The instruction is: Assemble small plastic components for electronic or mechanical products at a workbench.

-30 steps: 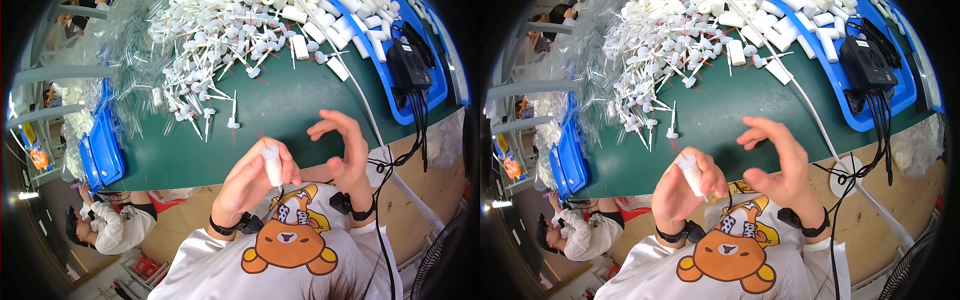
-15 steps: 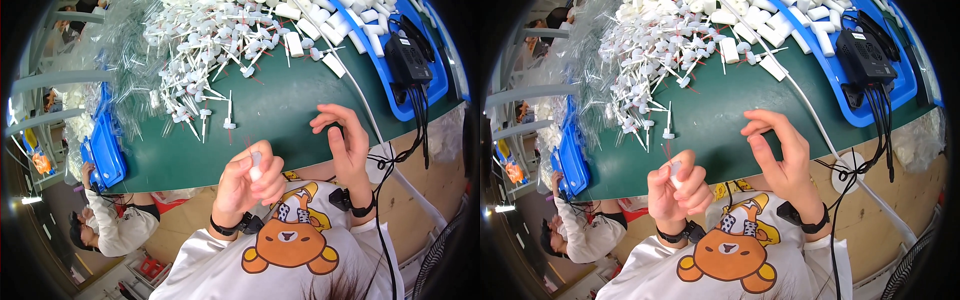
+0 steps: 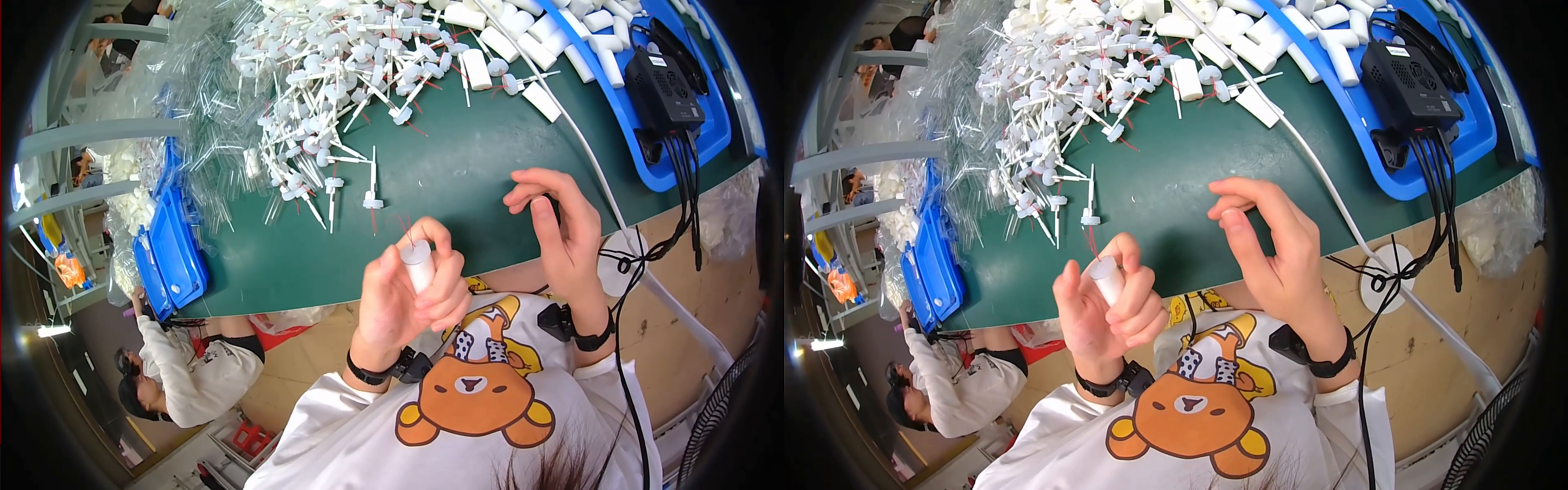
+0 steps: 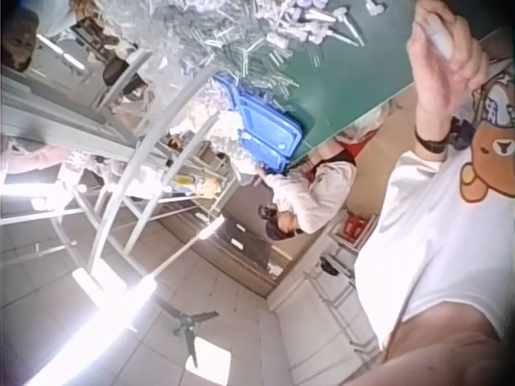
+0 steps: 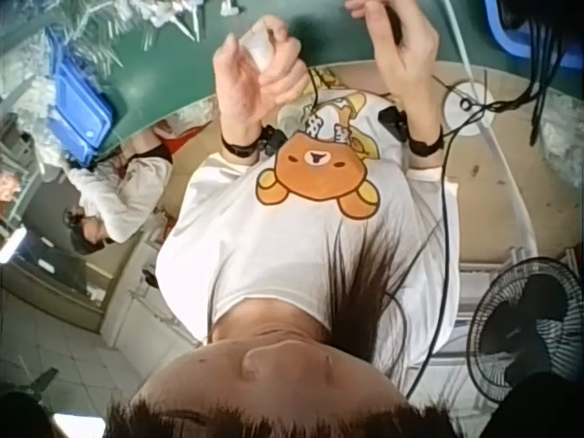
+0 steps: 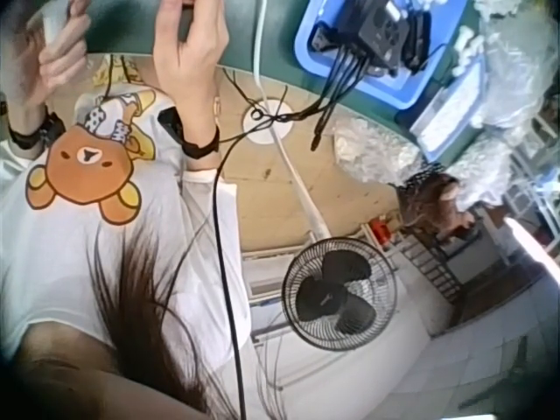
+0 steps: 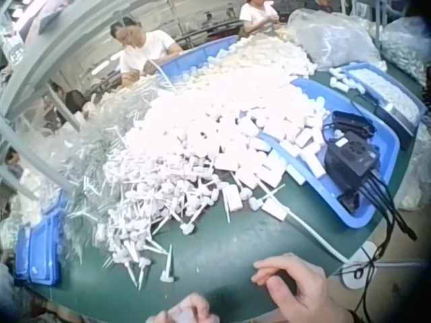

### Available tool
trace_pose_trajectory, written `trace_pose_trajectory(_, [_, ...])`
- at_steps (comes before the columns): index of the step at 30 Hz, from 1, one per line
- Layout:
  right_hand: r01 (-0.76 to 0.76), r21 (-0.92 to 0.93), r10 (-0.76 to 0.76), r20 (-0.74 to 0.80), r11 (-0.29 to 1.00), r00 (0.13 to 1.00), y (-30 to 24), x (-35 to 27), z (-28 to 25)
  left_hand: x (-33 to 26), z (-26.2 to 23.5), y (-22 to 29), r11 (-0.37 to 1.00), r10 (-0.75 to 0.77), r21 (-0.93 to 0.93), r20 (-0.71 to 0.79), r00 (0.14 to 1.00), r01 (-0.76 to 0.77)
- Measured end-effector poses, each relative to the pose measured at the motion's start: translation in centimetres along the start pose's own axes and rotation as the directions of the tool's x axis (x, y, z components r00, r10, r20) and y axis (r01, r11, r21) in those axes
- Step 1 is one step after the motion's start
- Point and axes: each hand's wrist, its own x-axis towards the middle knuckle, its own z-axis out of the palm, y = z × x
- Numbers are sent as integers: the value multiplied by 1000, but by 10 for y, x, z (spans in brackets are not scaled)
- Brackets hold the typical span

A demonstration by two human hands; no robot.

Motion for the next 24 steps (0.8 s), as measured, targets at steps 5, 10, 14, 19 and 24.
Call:
trace_pose_trajectory(5, [-5, -18, 5, 6, 1000, 1000, 0, 0, 1, 2, -6, -13, 904, 162, 386, 86, 983, -183])
trace_pose_trajectory(10, [-4, -31, 3, -9, 1000, 1000, 1, 0, 1, 2, 4, -11, 907, 92, 409, 28, 995, -96])
trace_pose_trajectory(14, [7, -68, -7, -7, 998, 1000, 0, 0, 1, 3, -6, -9, 974, 53, 215, 102, 993, -74])
trace_pose_trajectory(19, [2, -85, -3, -13, 996, 1000, 0, 1, 3, -1, -6, -7, 976, 54, 211, 25, 998, -59])
trace_pose_trajectory(24, [-7, -86, 5, -16, 996, 1000, 0, 1, 3, -2, -6, -4, 956, 98, 280, -14, 995, -90])
